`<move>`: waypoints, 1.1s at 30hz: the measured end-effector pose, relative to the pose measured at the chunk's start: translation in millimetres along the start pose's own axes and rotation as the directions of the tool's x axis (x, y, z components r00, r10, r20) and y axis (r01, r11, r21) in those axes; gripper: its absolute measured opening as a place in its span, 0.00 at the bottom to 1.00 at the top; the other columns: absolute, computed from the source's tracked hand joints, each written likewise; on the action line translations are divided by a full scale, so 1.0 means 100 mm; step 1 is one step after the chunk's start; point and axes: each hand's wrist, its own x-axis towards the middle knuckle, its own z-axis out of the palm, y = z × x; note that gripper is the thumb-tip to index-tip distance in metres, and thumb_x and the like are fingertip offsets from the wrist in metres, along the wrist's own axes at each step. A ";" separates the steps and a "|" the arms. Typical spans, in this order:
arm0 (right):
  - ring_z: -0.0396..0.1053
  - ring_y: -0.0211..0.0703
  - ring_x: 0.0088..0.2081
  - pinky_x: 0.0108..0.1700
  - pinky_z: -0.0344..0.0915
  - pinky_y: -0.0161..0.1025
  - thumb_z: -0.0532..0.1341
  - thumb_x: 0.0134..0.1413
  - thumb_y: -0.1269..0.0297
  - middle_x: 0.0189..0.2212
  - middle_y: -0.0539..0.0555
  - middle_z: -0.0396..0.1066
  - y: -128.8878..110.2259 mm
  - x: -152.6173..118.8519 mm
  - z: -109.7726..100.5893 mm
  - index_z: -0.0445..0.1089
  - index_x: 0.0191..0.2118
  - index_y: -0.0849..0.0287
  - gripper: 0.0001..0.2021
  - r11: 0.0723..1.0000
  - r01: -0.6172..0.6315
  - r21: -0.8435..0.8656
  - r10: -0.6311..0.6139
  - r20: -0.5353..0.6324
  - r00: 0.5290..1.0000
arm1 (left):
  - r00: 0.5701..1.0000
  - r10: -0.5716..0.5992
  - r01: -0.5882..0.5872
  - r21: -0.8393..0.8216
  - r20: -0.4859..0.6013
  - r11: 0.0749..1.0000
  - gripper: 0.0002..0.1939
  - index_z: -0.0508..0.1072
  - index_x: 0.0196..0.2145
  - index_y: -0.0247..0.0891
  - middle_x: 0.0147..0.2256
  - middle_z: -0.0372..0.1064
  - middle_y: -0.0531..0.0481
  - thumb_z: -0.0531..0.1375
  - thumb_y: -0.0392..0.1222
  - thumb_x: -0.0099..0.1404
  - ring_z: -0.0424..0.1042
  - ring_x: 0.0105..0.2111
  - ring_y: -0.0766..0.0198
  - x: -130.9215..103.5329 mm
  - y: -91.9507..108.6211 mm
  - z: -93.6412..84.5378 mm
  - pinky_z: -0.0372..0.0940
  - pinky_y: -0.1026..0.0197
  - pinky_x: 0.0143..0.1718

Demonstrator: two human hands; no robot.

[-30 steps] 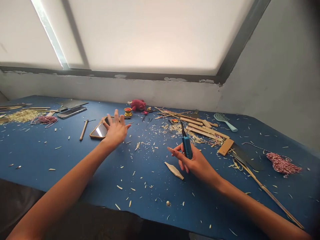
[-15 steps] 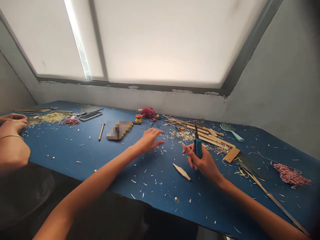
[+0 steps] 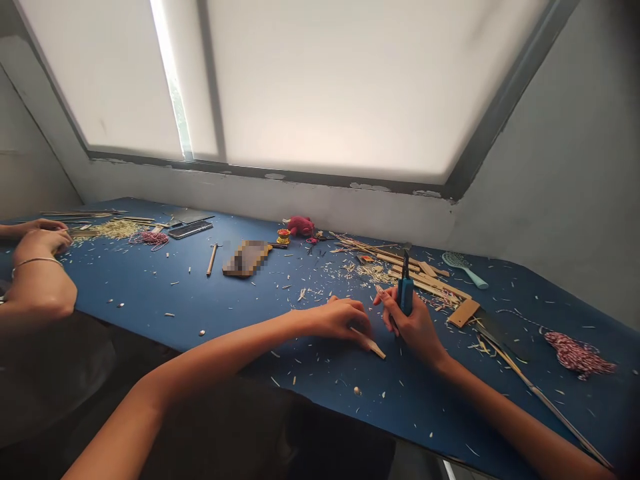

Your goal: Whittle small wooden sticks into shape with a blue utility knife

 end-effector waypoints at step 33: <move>0.66 0.43 0.22 0.24 0.46 0.35 0.40 0.61 0.45 0.18 0.51 0.64 0.26 0.09 -0.31 0.60 0.36 0.57 0.22 0.512 0.327 -0.794 -0.218 0.248 0.944 | 0.935 -0.349 0.122 -0.983 0.068 0.134 0.16 0.61 0.27 0.37 0.19 0.39 0.59 0.48 0.50 0.67 0.38 0.19 0.71 0.11 0.16 -0.04 0.46 0.68 0.22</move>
